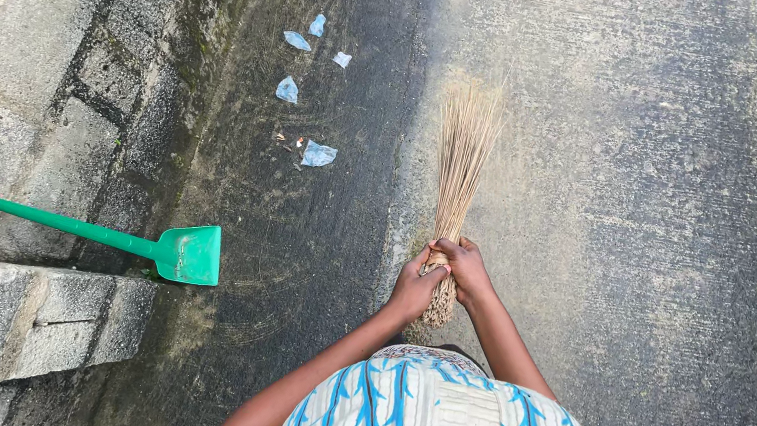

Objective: The person sweeps litter and debris from a paved surface using a handheld broom made of sticks.

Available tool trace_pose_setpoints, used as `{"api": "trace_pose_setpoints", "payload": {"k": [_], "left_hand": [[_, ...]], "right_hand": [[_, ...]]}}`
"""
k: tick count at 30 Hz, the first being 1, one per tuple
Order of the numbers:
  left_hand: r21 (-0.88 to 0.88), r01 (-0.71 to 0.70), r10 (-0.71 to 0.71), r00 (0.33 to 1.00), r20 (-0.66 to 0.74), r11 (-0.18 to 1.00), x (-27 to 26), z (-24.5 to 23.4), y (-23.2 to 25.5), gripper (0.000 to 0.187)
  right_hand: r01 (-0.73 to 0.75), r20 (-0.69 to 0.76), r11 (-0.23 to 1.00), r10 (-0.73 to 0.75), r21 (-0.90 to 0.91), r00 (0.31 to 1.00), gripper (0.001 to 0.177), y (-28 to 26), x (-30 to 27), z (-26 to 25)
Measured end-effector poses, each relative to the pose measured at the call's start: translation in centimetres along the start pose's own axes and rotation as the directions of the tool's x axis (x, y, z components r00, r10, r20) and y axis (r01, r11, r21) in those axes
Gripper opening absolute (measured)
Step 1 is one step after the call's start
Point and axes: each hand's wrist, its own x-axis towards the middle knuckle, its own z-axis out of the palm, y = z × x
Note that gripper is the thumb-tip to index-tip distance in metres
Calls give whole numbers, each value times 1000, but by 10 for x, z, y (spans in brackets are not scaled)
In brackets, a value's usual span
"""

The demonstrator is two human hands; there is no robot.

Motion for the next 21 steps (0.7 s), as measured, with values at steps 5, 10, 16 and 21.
{"api": "trace_pose_setpoints", "payload": {"k": [5, 10, 16, 21], "left_hand": [[-46, 52, -54, 998, -44, 998, 23, -14, 1, 54], [-100, 83, -93, 991, -97, 992, 46, -20, 7, 55], [-123, 107, -125, 980, -153, 987, 94, -21, 9, 54], [-345, 105, -182, 963, -198, 933, 150, -3, 25, 56]], "right_hand": [[-41, 40, 998, 43, -49, 998, 21, -5, 31, 16], [-92, 73, 995, 96, -48, 993, 20, -16, 55, 29], [-99, 171, 992, 111, -80, 979, 21, -34, 105, 32], [-105, 211, 989, 126, -109, 969, 21, -79, 156, 35]]}}
